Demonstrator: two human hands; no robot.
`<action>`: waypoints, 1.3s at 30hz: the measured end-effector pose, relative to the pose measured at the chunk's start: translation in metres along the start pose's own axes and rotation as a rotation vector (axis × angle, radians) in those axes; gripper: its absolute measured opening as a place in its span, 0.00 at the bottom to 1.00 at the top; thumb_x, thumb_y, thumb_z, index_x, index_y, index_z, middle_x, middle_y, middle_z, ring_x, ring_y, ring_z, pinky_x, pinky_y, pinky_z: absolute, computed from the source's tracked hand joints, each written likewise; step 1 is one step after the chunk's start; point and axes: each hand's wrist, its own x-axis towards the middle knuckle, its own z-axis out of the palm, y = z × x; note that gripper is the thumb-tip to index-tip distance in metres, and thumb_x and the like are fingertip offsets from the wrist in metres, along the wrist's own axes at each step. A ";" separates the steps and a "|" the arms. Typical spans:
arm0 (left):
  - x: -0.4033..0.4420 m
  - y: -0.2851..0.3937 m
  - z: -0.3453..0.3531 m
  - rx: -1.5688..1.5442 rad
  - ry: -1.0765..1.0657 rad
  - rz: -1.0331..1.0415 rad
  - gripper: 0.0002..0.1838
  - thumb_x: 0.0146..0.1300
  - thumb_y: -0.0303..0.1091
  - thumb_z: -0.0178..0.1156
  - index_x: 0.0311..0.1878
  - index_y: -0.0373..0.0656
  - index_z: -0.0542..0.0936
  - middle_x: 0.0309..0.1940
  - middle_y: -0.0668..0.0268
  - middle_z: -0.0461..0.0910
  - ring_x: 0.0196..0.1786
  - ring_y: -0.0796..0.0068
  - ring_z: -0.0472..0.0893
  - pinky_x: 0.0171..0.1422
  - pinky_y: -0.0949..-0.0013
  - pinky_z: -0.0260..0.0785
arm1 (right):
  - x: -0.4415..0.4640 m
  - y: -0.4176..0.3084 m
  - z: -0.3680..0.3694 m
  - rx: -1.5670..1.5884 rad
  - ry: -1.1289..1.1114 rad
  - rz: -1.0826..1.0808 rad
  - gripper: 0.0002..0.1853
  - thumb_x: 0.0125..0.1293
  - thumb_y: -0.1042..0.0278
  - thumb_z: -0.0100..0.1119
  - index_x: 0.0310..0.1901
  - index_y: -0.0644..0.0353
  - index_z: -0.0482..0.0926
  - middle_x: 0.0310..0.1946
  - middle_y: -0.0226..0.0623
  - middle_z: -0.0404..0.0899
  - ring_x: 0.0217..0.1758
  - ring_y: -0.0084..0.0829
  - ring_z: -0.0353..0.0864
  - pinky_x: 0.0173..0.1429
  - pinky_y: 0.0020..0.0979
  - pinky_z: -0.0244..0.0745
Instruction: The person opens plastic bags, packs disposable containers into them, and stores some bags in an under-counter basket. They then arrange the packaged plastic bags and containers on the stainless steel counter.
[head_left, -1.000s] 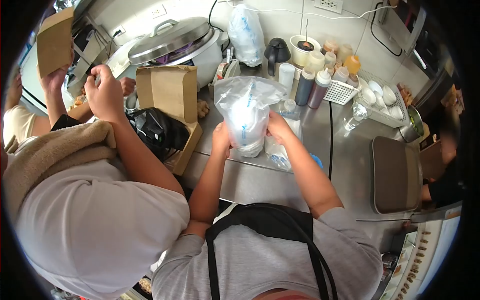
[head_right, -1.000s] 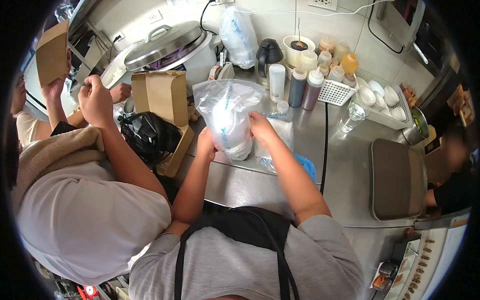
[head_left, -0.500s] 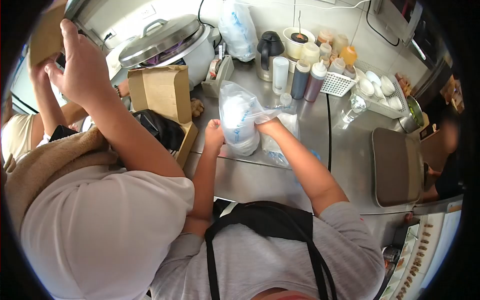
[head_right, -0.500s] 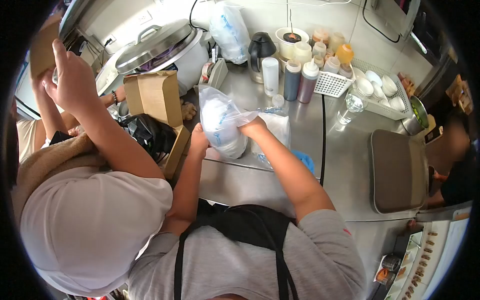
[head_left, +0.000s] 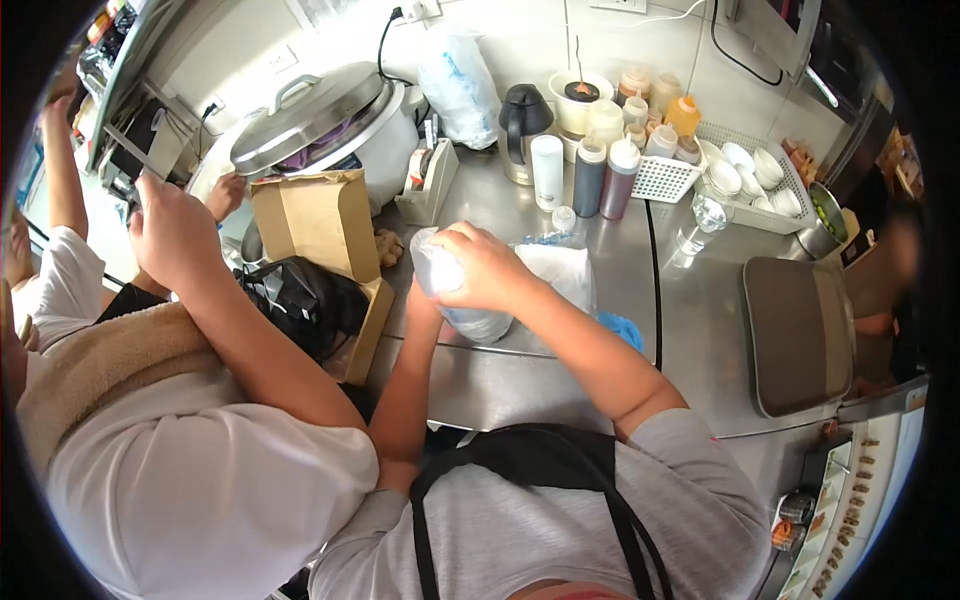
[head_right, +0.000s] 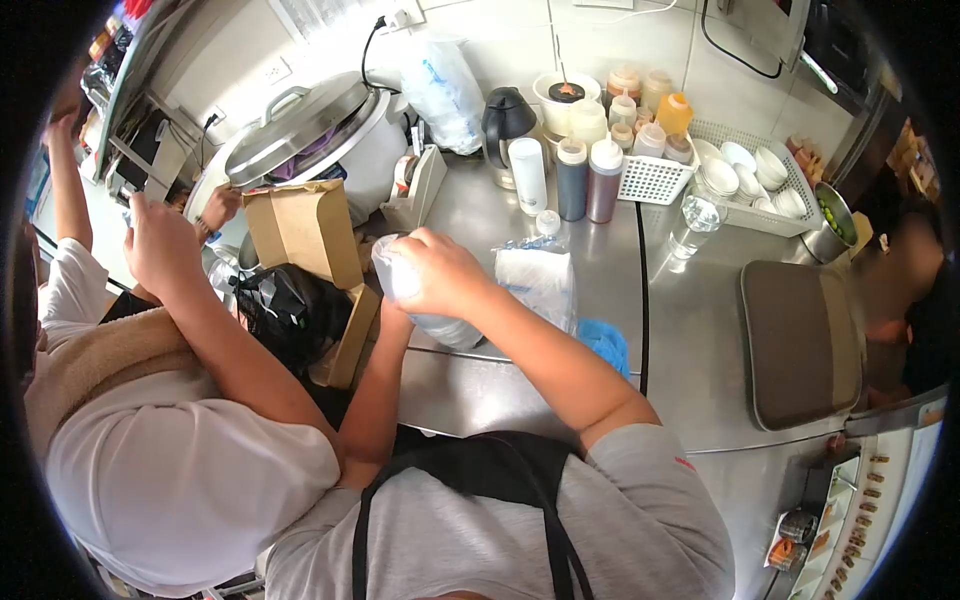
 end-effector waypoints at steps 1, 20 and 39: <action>-0.002 0.012 -0.002 0.056 0.007 -0.042 0.23 0.47 0.42 0.56 0.46 0.43 0.69 0.40 0.60 0.74 0.45 0.65 0.73 0.45 0.67 0.63 | 0.002 0.000 -0.001 -0.002 -0.014 0.034 0.34 0.33 0.58 0.63 0.47 0.52 0.64 0.41 0.41 0.67 0.43 0.43 0.70 0.45 0.36 0.68; 0.057 -0.048 0.038 -0.432 0.059 -0.697 0.13 0.53 0.39 0.52 0.33 0.37 0.69 0.23 0.67 0.70 0.23 0.79 0.71 0.23 0.77 0.61 | -0.005 0.019 -0.083 0.105 0.137 0.324 0.27 0.37 0.67 0.62 0.44 0.58 0.66 0.36 0.41 0.74 0.40 0.36 0.74 0.44 0.30 0.68; 0.225 -0.016 0.143 -0.505 -0.100 -0.316 0.13 0.57 0.40 0.48 0.24 0.40 0.66 0.13 0.70 0.67 0.17 0.83 0.65 0.21 0.77 0.57 | 0.140 0.108 -0.197 -0.208 0.762 -0.173 0.26 0.38 0.71 0.64 0.43 0.62 0.65 0.36 0.38 0.72 0.38 0.27 0.72 0.42 0.26 0.68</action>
